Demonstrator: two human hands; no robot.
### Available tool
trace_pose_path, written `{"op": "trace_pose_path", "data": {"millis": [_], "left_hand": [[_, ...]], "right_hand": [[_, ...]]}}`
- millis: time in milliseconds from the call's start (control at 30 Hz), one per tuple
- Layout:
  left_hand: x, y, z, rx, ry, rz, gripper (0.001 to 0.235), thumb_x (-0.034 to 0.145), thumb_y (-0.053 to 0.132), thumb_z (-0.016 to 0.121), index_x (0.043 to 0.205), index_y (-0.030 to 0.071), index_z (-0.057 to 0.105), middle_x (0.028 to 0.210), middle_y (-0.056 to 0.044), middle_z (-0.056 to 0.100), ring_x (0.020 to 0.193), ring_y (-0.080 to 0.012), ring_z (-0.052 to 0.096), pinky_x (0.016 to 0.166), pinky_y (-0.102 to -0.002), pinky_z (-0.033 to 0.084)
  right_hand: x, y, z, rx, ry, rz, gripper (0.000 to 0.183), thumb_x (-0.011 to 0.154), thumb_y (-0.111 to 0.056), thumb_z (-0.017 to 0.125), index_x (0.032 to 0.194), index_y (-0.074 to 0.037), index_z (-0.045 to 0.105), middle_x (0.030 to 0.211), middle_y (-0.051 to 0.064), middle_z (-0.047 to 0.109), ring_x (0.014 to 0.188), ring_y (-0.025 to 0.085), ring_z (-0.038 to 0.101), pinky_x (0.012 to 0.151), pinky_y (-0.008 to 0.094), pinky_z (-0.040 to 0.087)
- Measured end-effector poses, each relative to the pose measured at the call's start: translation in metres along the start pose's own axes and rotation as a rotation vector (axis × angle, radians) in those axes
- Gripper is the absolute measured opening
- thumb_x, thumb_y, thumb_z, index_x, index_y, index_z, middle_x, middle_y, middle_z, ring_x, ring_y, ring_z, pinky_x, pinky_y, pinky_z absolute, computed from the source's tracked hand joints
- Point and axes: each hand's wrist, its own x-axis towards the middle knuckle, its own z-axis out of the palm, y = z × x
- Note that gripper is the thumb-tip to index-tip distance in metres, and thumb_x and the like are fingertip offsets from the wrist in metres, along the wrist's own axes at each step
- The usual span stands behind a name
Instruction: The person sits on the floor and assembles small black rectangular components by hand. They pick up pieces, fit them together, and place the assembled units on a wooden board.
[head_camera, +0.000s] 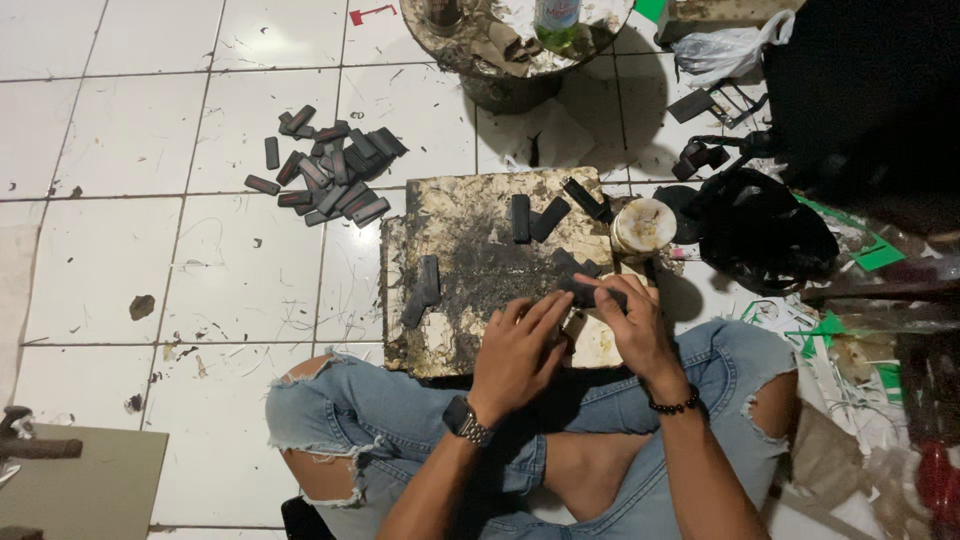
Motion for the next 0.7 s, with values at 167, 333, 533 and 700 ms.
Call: {"op": "trace_pose_path", "data": {"millis": [167,333,533,700], "left_hand": [[-0.003,0.000,0.004,0.200,-0.036,0.052,0.056,0.092,0.022,0.065,0.146,0.016,0.054,0.140,-0.005,0.060,0.116,-0.0308,0.052,0.076,-0.038,0.042],[-0.003,0.001,0.002,0.195,-0.003,0.064,0.047,0.095,0.022,0.062,0.142,0.016,0.058,0.136,-0.006,0.061,0.113,-0.0295,0.052,0.074,-0.037,0.040],[-0.005,-0.001,0.004,0.130,0.000,0.022,0.046,0.094,0.018,0.065,0.139,0.016,0.060,0.132,-0.008,0.063,0.115,-0.0314,0.054,0.076,-0.038,0.042],[-0.004,-0.008,0.005,-0.114,0.120,-0.045,0.037,0.093,0.009,0.067,0.130,0.010,0.066,0.123,-0.012,0.069,0.115,-0.0356,0.062,0.084,-0.041,0.049]], "right_hand": [[0.004,0.069,0.013,0.067,0.051,0.042,0.046,0.110,-0.049,0.042,0.101,-0.016,0.073,0.086,0.012,0.066,0.095,0.044,0.064,0.094,0.049,0.044],[0.000,0.063,0.015,0.361,0.346,-0.017,0.030,0.107,-0.030,0.057,0.094,-0.007,0.071,0.079,0.008,0.065,0.083,0.021,0.061,0.085,0.036,0.046],[0.003,0.058,0.014,0.524,0.586,-0.097,0.013,0.096,-0.014,0.072,0.096,-0.001,0.070,0.092,0.018,0.072,0.091,0.022,0.067,0.084,0.036,0.051],[-0.003,0.048,0.022,0.757,0.508,-0.086,0.019,0.090,-0.010,0.074,0.087,-0.005,0.056,0.074,0.019,0.068,0.072,0.023,0.067,0.073,0.032,0.052]]}}
